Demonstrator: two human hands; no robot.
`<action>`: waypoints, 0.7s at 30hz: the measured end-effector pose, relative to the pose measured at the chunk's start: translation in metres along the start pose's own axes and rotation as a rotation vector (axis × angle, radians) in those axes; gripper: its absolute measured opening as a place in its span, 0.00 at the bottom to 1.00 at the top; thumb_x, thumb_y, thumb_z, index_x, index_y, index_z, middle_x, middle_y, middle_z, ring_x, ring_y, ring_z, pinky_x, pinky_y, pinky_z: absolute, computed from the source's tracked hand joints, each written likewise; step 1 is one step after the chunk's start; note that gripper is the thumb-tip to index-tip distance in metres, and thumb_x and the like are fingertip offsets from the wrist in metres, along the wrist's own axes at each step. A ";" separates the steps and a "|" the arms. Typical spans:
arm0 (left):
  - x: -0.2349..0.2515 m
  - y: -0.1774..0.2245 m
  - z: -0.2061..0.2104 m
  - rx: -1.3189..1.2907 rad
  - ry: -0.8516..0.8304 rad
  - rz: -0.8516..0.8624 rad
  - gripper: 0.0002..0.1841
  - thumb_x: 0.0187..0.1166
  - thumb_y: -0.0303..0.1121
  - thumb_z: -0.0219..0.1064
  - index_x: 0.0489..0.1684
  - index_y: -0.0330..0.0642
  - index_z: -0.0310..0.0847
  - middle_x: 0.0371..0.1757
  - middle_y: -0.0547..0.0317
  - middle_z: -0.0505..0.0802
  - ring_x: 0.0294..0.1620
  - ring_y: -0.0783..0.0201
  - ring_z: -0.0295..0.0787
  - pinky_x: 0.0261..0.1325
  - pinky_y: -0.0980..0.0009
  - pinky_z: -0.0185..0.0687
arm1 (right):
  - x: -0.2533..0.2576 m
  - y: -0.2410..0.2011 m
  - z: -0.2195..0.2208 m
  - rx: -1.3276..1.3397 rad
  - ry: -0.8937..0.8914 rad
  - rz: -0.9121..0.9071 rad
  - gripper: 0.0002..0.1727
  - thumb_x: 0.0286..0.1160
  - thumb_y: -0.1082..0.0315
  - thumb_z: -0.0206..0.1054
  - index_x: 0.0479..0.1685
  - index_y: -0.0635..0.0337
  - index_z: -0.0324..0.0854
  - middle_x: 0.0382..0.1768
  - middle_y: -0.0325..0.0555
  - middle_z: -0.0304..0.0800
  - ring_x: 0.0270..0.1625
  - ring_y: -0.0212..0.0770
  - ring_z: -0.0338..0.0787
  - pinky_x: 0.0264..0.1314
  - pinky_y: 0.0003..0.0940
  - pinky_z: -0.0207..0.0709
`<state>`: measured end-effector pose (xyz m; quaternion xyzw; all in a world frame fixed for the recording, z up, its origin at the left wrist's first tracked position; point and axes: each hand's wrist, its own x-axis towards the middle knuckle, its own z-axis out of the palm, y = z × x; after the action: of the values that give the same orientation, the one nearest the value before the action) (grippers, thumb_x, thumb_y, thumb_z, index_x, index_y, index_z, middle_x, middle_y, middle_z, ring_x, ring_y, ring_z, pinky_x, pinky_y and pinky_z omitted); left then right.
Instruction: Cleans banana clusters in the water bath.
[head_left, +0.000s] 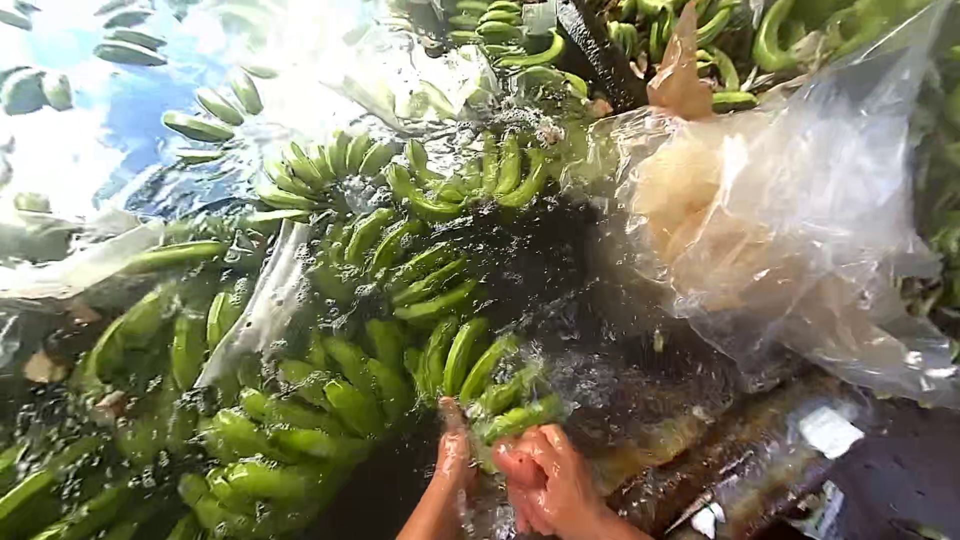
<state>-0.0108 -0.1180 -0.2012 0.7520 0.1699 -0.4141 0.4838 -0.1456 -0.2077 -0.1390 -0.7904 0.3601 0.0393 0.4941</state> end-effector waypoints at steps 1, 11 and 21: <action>0.006 -0.008 -0.010 -0.110 -0.048 0.026 0.37 0.94 0.58 0.28 0.87 0.38 0.60 0.73 0.42 0.82 0.68 0.57 0.82 0.69 0.54 0.80 | 0.001 0.007 -0.002 -0.039 0.017 -0.041 0.19 0.56 0.66 0.79 0.48 0.65 0.91 0.57 0.67 0.86 0.58 0.63 0.89 0.57 0.59 0.85; 0.032 -0.025 -0.058 -0.234 -0.220 0.142 0.44 0.87 0.66 0.21 0.84 0.41 0.59 0.67 0.58 0.88 0.64 0.73 0.86 0.67 0.67 0.85 | 0.099 0.045 -0.078 -0.025 0.164 0.430 0.29 0.80 0.62 0.69 0.75 0.73 0.75 0.73 0.75 0.78 0.78 0.66 0.77 0.84 0.60 0.66; 0.023 -0.009 -0.057 0.329 -0.128 0.086 0.34 0.96 0.48 0.33 0.88 0.27 0.56 0.85 0.28 0.69 0.88 0.44 0.65 0.89 0.49 0.57 | 0.123 0.032 -0.061 -0.138 0.012 0.281 0.27 0.80 0.61 0.69 0.70 0.74 0.79 0.71 0.75 0.79 0.77 0.67 0.78 0.84 0.60 0.66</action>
<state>0.0235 -0.0676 -0.2134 0.7997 0.0363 -0.4622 0.3814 -0.0920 -0.3303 -0.1839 -0.7647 0.4664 0.1279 0.4259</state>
